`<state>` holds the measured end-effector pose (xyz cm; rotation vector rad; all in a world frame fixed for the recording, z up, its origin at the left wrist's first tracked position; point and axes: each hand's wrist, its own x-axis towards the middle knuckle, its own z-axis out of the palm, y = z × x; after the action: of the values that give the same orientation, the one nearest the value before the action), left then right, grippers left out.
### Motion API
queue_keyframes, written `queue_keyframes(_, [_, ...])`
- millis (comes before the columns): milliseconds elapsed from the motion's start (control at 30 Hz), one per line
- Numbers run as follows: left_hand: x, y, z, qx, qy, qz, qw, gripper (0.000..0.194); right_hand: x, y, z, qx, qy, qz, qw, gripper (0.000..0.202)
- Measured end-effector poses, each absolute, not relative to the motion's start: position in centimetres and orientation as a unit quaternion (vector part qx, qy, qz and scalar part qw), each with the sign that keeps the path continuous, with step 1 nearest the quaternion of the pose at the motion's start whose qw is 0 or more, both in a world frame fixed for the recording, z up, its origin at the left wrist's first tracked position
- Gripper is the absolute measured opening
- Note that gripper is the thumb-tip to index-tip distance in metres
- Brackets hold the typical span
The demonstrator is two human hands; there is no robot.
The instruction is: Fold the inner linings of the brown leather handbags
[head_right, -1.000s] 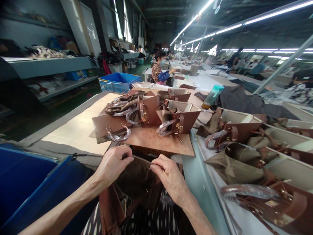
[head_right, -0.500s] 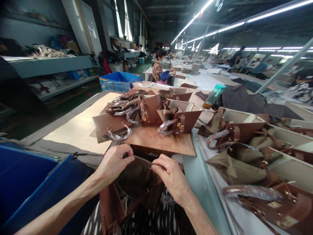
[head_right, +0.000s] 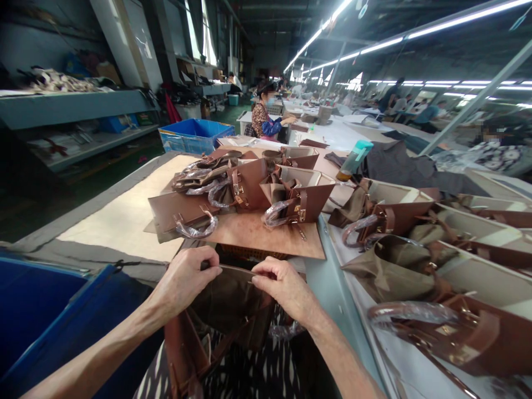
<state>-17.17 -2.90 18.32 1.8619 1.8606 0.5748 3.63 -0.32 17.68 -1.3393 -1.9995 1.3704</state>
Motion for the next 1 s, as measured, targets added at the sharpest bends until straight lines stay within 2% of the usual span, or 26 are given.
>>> queue_keyframes(167, [-17.2,-3.3,18.2,0.676,0.673,0.206,0.221,0.010,4.0,0.2,16.9,-0.470,-0.675,0.540,0.177,0.021])
queue_keyframes(467, [-17.0,-3.6,19.0,0.660,0.688,0.178,0.243,0.011,3.8,0.4,17.1,-0.446,-0.635,0.598,0.201,0.014])
queue_keyframes(700, [-17.1,-3.7,18.7,0.656,0.689,0.177,0.252,0.011,4.1,1.6,15.6,-0.443,-0.519,0.715,0.150,0.024])
queue_keyframes(1000, [-16.0,-7.4,20.6,0.625,0.688,0.191,0.314,0.012,5.2,-1.2,19.9,-0.430,-0.613,0.654,0.112,0.014])
